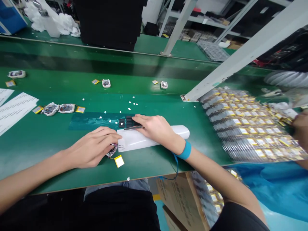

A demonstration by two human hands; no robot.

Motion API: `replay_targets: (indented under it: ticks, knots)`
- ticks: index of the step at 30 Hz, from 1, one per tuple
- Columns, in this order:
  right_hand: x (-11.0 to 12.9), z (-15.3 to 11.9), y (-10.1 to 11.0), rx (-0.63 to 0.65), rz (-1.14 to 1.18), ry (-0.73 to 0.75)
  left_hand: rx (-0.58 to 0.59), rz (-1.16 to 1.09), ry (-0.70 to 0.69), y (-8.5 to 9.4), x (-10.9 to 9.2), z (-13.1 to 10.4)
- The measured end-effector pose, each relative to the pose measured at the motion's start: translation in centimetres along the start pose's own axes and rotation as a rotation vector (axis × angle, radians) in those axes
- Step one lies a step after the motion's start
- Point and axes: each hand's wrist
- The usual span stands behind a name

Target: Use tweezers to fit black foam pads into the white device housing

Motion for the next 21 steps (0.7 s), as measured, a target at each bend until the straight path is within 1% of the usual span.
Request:
replay_targets:
  ticks: [4, 8, 12, 14, 16, 18, 21]
  knots:
    - [-0.9, 0.9, 1.5, -0.001, 0.056, 0.062, -0.006, -0.002, 0.004, 0.0, -0.1, 0.1]
    - [-0.3, 1.9, 2.2, -0.048, 0.083, 0.133, -0.033, 0.007, 0.011, 0.0, -0.1, 0.2]
    - [0.9, 2.2, 1.3, -0.115, 0.074, 0.214, -0.093, 0.002, 0.054, -0.1, -0.1, 0.1]
    - [1.1, 2.0, 0.4, -0.135, 0.047, 0.2, -0.157, -0.057, 0.101, -0.4, -0.2, -0.1]
    - [1.0, 1.8, -0.3, -0.123, 0.021, 0.151, -0.239, -0.2, 0.192, -0.5, -0.4, -0.3]
    - [0.9, 1.6, -0.8, -0.093, 0.028, 0.133, -0.326, -0.433, 0.354, -0.5, -0.8, -0.3]
    - [0.9, 1.4, -0.9, -0.047, 0.079, 0.144, -0.462, -0.809, 0.606, 0.0, -1.4, 0.1]
Point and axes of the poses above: each hand's wrist, its own z-axis towards the middle knuckle, its own y-axis out of the back of the hand, x = y × z, and after that the axes turned 4 degrees about -x, right-handed
